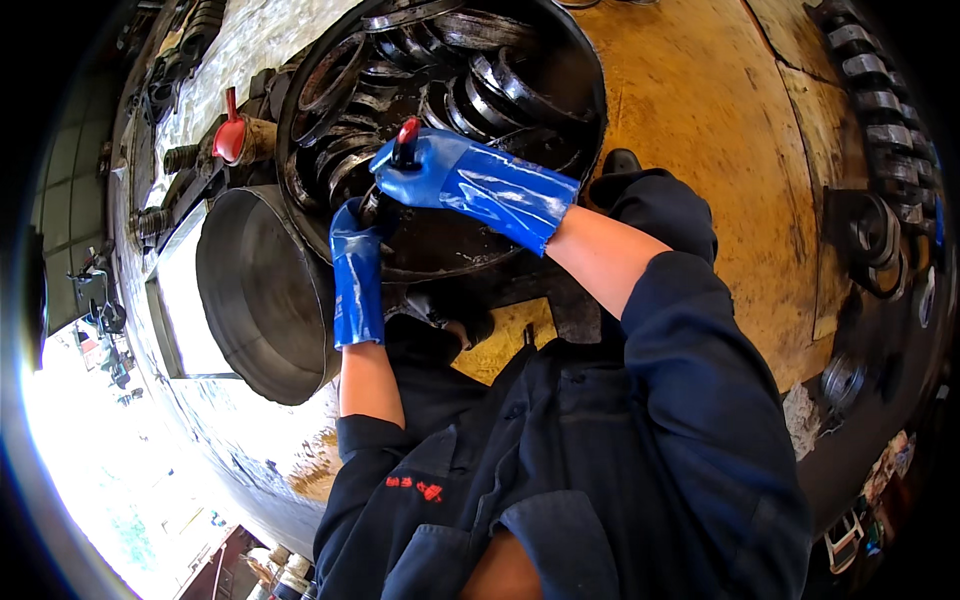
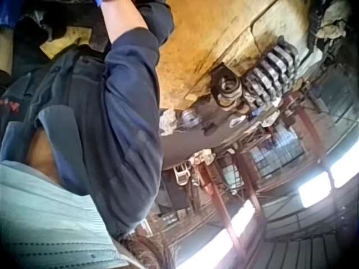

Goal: The person cleans oily metal rings using a red handheld tool and places them into a large metal container.

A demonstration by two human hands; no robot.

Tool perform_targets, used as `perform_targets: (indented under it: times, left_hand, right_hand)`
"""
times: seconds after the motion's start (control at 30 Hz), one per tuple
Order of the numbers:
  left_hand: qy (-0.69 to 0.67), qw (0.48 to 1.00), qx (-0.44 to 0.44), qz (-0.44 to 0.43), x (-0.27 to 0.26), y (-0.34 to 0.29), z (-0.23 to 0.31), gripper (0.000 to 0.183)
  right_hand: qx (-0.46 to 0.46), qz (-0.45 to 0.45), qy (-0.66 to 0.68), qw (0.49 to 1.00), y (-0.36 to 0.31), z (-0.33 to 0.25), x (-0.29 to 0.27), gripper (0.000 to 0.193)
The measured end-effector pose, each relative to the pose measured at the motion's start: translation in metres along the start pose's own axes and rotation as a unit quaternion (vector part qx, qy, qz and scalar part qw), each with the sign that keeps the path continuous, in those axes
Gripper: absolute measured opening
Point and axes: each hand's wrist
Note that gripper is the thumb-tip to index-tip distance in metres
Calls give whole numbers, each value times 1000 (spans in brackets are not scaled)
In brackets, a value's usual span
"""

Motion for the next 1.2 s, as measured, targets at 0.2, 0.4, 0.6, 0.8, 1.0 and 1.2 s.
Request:
perform_targets:
  times: [0.2, 0.4, 0.6, 0.8, 1.0, 1.2]
  left_hand:
    - [-202, 979, -8, -27, -6, -9, 25, 36]
    - [-341, 940, 31, 2, -26, -19, 23, 14]
    - [-297, 952, 66, 23, -27, -10, 12, 16]
    - [-261, 965, -1, 15, -32, -20, 21, 36]
    - [-176, 982, -58, -19, -15, -21, 31, 30]
    - [-78, 995, -20, -63, -19, 9, -8, 24]
  right_hand:
    - [189, 192, 229, 935, 10, 77, -6, 28]
    - [354, 210, 268, 871, -21, 61, -9, 42]
    - [263, 176, 154, 936, -33, 96, 34, 45]
    - [243, 59, -63, 966, -25, 81, 47, 41]
    - [113, 222, 137, 959, -3, 80, 5, 20]
    - [-203, 137, 93, 965, 1, 23, 38, 19]
Point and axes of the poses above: each hand's wrist, its own y-axis towards the middle knuckle, its own x-axis out of the palm, z = x × y, and after that the axes turned 12 degrees about -x, right-handed
